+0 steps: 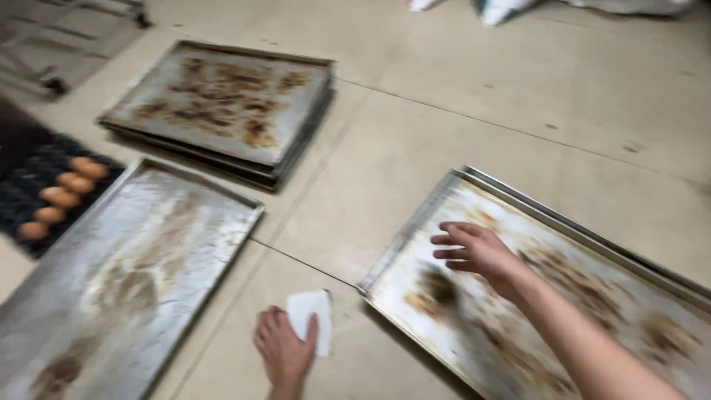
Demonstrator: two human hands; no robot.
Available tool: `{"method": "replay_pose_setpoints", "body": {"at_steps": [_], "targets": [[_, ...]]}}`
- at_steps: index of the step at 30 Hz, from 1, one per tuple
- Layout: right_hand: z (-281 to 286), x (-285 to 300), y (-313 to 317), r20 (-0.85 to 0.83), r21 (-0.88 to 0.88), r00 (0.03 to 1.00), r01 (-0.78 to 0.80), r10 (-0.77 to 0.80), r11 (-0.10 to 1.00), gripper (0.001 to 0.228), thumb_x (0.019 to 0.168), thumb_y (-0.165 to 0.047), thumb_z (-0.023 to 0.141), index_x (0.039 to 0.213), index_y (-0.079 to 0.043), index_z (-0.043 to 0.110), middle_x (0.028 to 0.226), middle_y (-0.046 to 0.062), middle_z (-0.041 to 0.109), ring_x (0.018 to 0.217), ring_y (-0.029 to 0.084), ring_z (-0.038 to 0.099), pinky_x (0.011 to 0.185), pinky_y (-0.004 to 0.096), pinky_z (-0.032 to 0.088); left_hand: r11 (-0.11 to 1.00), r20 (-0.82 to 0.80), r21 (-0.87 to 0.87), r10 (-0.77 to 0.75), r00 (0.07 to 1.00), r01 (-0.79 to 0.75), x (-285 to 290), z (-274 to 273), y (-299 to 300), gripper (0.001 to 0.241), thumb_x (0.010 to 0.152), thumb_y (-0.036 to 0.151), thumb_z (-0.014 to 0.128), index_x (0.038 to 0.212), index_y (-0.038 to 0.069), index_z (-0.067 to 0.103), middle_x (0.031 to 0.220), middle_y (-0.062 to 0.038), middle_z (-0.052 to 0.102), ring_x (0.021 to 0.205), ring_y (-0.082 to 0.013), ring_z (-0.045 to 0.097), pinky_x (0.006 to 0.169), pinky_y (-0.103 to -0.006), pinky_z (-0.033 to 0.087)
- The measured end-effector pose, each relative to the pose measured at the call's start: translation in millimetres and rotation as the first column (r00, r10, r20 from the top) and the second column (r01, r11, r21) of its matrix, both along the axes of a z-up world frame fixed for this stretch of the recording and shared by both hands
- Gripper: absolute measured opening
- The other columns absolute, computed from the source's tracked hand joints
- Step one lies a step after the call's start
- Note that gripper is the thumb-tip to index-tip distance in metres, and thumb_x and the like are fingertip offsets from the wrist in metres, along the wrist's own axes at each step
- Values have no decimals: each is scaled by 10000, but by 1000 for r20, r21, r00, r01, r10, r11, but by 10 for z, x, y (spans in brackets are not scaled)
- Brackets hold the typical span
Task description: Scraping residue off metal baking trays using a plastic scraper and stacking them on the floor
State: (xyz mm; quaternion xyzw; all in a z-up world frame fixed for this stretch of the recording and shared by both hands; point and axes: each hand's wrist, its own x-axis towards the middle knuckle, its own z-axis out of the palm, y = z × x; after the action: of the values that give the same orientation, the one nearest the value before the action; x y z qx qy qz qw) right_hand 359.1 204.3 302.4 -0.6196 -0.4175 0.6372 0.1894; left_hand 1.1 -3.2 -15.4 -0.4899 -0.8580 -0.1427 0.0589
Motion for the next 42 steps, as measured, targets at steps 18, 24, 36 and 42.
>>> {"method": "replay_pose_setpoints", "body": {"at_steps": [18,24,36,42], "targets": [[-1955,4169,-3254,611,22,665,529,-430,848,636,1152,-432,705,1589,26,641,1435,219,770,1297,381,771,1085,507,624,882,534,470,-318,783,37,496,988,839,386,1284,84,747,1411,-158,476,1285,-318,609,1097,-426,715,941,-527,613],[-1305,3910,-3164,389,178,632,662,-670,728,442,1216,-274,701,1356,33,415,808,81,488,514,254,500,403,417,449,820,550,567,-450,704,81,935,1494,977,290,1290,92,703,1402,-105,522,1269,-238,666,1058,-299,707,898,-416,615],[1271,2974,-2810,-15,320,708,673,-706,667,450,1173,-134,587,1596,12,635,1304,233,738,1083,302,692,904,429,546,882,817,432,-296,495,-185,828,1436,970,365,1212,210,688,1461,-29,568,1337,-151,726,1120,-205,755,938,-323,639],[1465,2832,-2778,19,309,650,719,-760,623,622,1066,58,516,1682,15,593,1332,297,722,1142,376,723,965,442,574,899,827,364,-192,529,-243,672,1522,846,354,1217,164,661,1495,-25,549,1371,-190,710,1170,-280,763,973,-393,644]]}}
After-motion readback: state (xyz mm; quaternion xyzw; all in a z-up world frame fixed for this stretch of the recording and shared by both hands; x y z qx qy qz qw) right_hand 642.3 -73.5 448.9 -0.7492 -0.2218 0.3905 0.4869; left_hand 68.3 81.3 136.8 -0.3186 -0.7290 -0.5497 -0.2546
